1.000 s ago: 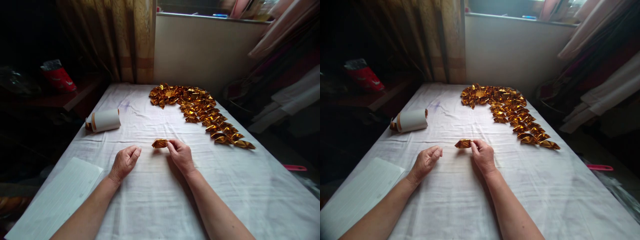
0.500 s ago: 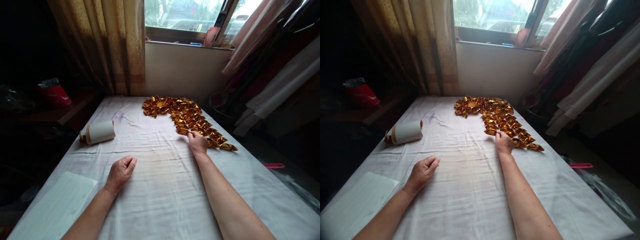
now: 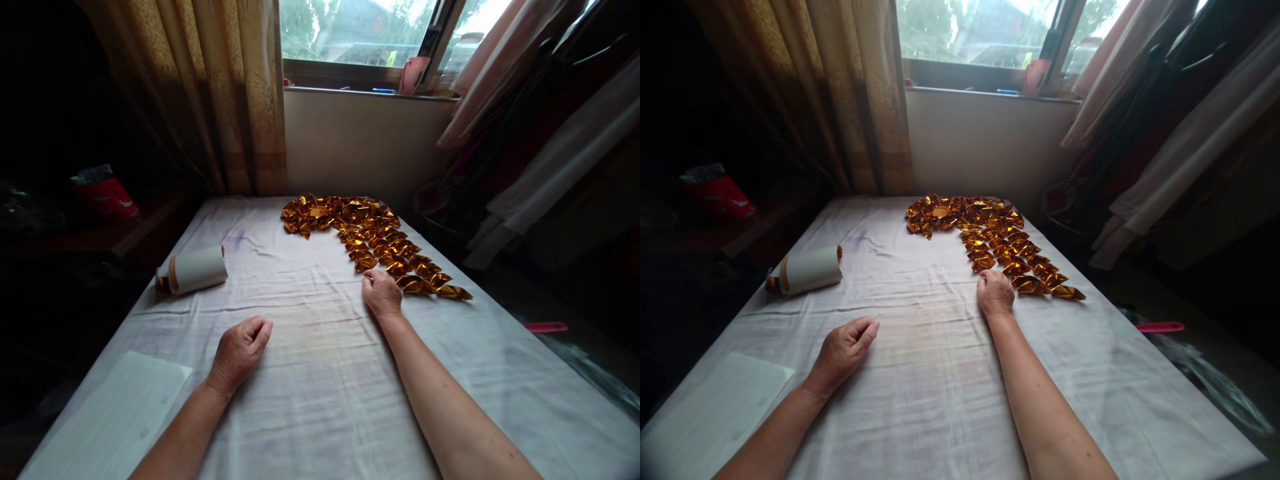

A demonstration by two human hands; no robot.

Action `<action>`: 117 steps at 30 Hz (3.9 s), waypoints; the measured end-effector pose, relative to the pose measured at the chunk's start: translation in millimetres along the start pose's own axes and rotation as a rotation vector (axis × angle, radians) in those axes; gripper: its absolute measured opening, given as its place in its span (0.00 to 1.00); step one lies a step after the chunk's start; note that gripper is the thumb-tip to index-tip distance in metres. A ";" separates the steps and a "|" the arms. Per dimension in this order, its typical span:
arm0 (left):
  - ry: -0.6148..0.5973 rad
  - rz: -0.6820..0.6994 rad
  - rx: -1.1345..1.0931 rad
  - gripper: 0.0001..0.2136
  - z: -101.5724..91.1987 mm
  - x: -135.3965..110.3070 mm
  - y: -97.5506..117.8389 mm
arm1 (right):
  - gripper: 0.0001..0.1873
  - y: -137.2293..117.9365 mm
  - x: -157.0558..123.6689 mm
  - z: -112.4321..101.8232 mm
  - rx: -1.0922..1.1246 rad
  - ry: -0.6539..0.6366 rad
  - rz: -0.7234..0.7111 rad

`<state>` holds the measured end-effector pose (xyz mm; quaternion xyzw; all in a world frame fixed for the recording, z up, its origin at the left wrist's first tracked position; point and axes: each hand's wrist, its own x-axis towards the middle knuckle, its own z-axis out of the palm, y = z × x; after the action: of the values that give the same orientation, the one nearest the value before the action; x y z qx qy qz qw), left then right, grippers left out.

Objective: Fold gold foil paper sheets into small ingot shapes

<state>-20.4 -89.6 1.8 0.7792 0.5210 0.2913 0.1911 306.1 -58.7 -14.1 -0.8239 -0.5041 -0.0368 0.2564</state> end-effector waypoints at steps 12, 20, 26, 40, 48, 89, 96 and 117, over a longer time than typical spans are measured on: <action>0.029 0.006 -0.051 0.18 2.4 -1.7 -2.3 | 0.16 -4.9 16.1 10.8 -0.027 -0.022 -0.018; 0.134 -0.053 -0.047 0.19 1.2 1.6 -6.8 | 0.14 -10.8 -4.3 11.6 0.082 -0.040 -0.051; 0.335 -0.193 0.012 0.16 -19.0 10.1 -32.2 | 0.12 -39.4 -23.9 16.4 0.131 -0.099 -0.211; 0.502 -0.597 0.212 0.21 -100.9 67.0 -152.7 | 0.17 -201.2 -50.6 47.0 0.184 -0.347 -0.635; 0.460 -0.504 0.264 0.16 -84.6 88.1 -159.8 | 0.18 -248.3 -46.3 64.1 0.187 -0.391 -0.585; -0.115 0.250 0.303 0.22 11.1 4.1 -8.3 | 0.26 -103.3 -70.6 -14.3 0.420 -0.637 -0.124; -0.300 0.213 0.263 0.25 17.5 -26.9 16.9 | 0.12 -61.5 -111.4 -40.6 0.747 -0.866 -0.049; -0.063 -0.092 0.096 0.17 8.3 -4.3 13.6 | 0.06 -99.1 -75.6 -22.6 0.157 -0.599 -0.364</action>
<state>-6.6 -98.8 2.6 0.7714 0.5635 0.2322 0.1829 189.4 -94.7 19.5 -0.6726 -0.6967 0.2002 0.1489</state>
